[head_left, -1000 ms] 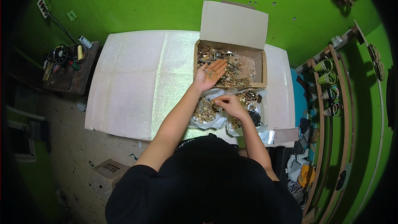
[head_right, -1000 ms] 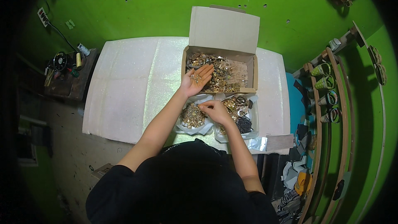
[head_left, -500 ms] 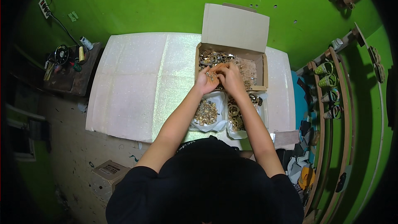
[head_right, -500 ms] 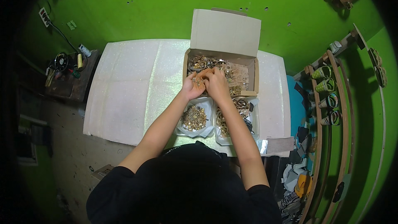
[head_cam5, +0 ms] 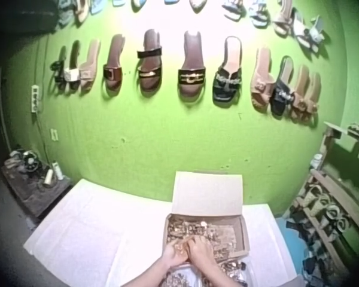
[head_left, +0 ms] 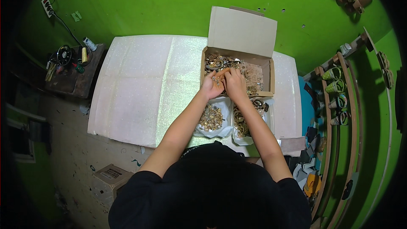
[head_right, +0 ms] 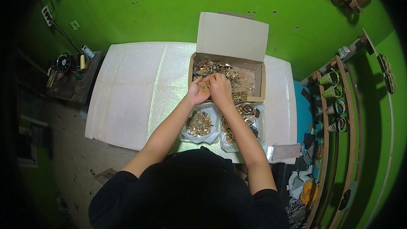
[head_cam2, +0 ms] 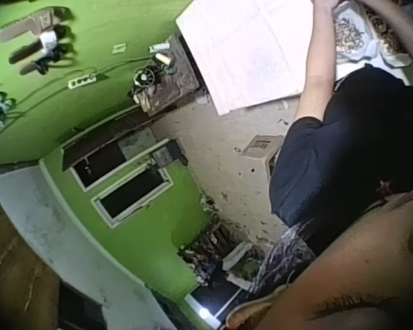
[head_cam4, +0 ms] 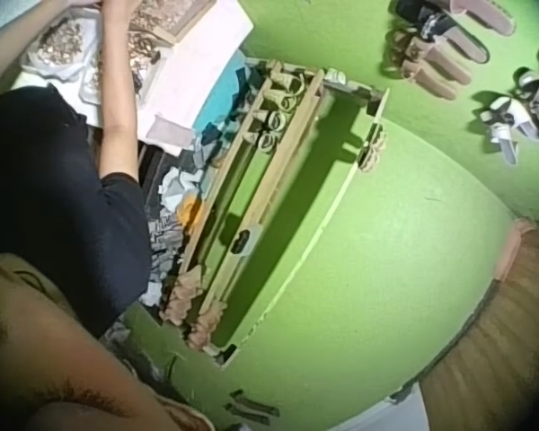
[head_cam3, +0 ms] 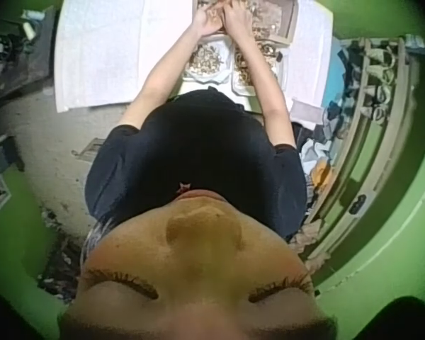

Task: Sorting various small metal and plastic shoe ornaments and buckles from a large box into smaller containers.

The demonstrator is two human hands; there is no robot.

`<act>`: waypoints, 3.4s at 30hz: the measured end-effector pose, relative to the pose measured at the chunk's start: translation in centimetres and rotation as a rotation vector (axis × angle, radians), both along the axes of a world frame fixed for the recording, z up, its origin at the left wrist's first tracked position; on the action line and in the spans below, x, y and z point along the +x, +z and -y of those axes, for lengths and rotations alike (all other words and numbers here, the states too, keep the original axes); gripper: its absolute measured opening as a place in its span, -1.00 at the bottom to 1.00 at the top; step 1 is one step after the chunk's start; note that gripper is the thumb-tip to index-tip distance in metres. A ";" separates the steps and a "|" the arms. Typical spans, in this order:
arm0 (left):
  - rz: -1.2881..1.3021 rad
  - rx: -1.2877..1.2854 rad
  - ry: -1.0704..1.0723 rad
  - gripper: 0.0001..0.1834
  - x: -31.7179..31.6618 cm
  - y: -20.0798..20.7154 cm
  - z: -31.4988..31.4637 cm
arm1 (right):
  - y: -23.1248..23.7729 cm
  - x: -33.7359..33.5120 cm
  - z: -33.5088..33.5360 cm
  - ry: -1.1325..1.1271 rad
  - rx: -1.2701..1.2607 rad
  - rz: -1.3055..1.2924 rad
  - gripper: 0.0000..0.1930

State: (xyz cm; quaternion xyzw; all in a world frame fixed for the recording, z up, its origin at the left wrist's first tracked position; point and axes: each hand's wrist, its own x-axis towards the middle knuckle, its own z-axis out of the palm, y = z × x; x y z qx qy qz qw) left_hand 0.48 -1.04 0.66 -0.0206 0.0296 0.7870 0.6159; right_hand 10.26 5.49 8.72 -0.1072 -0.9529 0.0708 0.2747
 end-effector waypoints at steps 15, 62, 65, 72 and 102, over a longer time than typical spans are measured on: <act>-0.076 0.007 0.026 -0.43 1.0 3.3 0.5 | -0.2 1.9 -0.3 0.019 -1.031 0.068 -0.88; -0.174 0.002 0.003 -0.40 0.9 3.1 0.8 | 1.4 -1.0 3.0 -0.056 -0.180 0.229 -0.81; -0.183 0.046 0.007 -0.41 0.8 3.1 0.7 | 1.3 -0.9 2.9 -0.046 -0.144 0.213 -0.82; -0.199 -0.020 0.022 -0.41 0.9 3.5 0.7 | 0.6 -0.8 2.8 -0.001 -0.136 0.168 -0.82; -0.004 0.030 -0.013 -0.52 0.0 -1.0 -0.3 | 1.3 -1.5 0.3 -0.100 -0.272 0.110 -0.79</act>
